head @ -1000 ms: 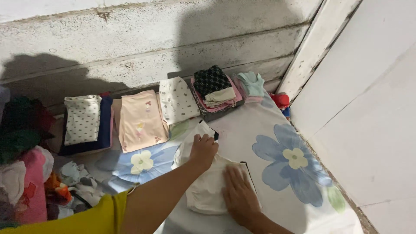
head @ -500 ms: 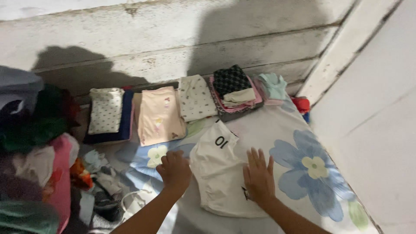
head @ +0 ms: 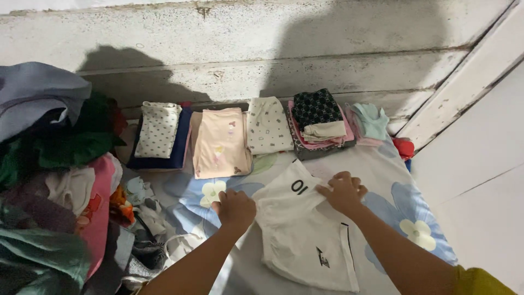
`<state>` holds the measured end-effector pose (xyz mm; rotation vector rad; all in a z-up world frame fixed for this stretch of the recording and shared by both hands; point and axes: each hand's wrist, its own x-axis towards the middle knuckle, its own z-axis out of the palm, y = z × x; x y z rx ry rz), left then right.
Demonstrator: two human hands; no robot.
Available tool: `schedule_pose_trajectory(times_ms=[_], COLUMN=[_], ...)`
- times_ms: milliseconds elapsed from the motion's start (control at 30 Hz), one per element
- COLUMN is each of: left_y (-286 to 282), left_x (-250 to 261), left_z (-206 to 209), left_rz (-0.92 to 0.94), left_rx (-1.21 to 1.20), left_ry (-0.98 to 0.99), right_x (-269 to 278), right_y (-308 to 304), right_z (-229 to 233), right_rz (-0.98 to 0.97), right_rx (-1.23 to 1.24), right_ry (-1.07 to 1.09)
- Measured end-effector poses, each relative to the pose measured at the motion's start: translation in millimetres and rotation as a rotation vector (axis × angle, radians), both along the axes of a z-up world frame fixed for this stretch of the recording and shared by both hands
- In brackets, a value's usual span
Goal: Folding various items of laundry including pants, shorts, and shirts on a bed.
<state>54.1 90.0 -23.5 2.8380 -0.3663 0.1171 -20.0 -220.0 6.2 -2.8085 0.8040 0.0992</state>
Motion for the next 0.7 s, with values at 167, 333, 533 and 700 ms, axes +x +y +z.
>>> schedule_pose_trajectory(times_ms=[167,333,533,700], left_y=[-3.3,-2.2,2.1,3.6], left_x=[-0.1,-12.7,-13.9,-5.2], left_z=[-2.8,40.0,32.6,22.3], left_rz=[0.048,0.129,0.141,0.208], left_rx=[-0.003,-0.041,-0.165,-0.163], left_ry=[0.000,0.205,0.196,0.260], right_x=[20.8,60.3,106.9,109.4], right_y=[-18.7,32.1,22.2,30.7], right_z=[-33.9,43.6,24.0,39.8], right_rz=[-0.014,-0.101,-0.044,-0.102], right_rx=[0.022,0.193,0.313,0.420], right_ry=[-0.072,-0.015,0.109,-0.069])
